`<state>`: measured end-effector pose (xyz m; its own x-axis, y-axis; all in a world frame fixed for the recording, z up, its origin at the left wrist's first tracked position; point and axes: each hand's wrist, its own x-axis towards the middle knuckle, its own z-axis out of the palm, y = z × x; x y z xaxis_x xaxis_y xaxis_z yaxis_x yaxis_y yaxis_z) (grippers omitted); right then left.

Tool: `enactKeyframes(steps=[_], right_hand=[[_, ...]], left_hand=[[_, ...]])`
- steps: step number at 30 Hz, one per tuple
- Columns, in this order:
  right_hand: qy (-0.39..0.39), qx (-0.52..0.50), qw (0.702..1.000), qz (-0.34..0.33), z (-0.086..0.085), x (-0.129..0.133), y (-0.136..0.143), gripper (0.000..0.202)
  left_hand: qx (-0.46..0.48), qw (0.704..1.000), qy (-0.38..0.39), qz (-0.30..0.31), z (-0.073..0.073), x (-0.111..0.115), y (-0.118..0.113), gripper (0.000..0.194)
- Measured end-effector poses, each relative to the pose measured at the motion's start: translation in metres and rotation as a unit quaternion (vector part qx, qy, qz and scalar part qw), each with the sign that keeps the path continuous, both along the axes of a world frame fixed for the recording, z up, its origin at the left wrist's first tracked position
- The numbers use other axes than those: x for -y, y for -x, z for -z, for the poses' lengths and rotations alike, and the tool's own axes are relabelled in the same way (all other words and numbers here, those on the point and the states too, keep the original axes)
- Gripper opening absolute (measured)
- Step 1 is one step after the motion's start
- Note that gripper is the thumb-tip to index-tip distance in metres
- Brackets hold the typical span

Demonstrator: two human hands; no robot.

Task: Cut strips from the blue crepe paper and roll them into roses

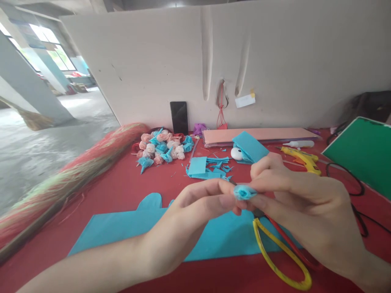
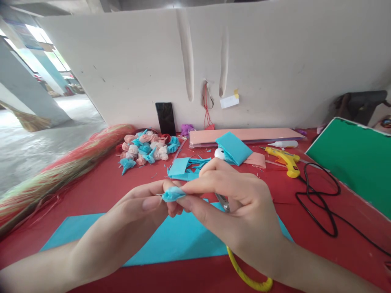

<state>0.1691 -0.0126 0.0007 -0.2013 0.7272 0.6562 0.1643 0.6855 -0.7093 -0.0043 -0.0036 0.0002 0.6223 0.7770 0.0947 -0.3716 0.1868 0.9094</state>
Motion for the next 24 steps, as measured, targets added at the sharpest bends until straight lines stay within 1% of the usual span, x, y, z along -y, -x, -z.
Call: enactKeyframes(steps=[2, 4, 8, 12, 15, 20, 24], right_hand=[[-0.026, 0.017, 0.999, 0.014, -0.0011, -0.0015, 0.0004, 0.017], [-0.061, 0.036, 0.997, 0.024, -0.0026, -0.0029, 0.0004, 0.018], [-0.108, 0.074, 0.991, 0.034, -0.0046, -0.0024, -0.0014, 0.024], [-0.152, 0.1, 0.983, 0.04, -0.0033, 0.0005, -0.0039, 0.031], [-0.183, 0.113, 0.975, 0.056, -0.0027, 0.001, -0.0041, 0.033], [-0.224, 0.126, 0.963, 0.079, -0.0055, 0.0004, -0.0024, 0.028], [-0.231, 0.13, 0.959, 0.102, -0.0065, 0.0003, -0.002, 0.028]], left_hand=[[-0.014, 1.0, -0.008, -0.015, -0.0006, 0.0007, -0.0001, 0.02], [-0.026, 0.999, 0.002, -0.021, -0.0007, 0.0012, -0.0005, 0.02], [-0.023, 0.999, 0.03, -0.019, -0.0002, 0.0008, -0.0012, 0.014], [-0.013, 0.999, 0.038, -0.017, 0.0002, 0.0, -0.0007, 0.008], [-0.016, 0.999, 0.049, -0.011, 0.001, 0.001, -0.0001, 0.007], [-0.027, 0.998, 0.052, -0.002, 0.0019, 0.0026, 0.0, 0.01], [-0.032, 0.998, 0.052, -0.005, 0.0011, 0.002, -0.0008, 0.015]])
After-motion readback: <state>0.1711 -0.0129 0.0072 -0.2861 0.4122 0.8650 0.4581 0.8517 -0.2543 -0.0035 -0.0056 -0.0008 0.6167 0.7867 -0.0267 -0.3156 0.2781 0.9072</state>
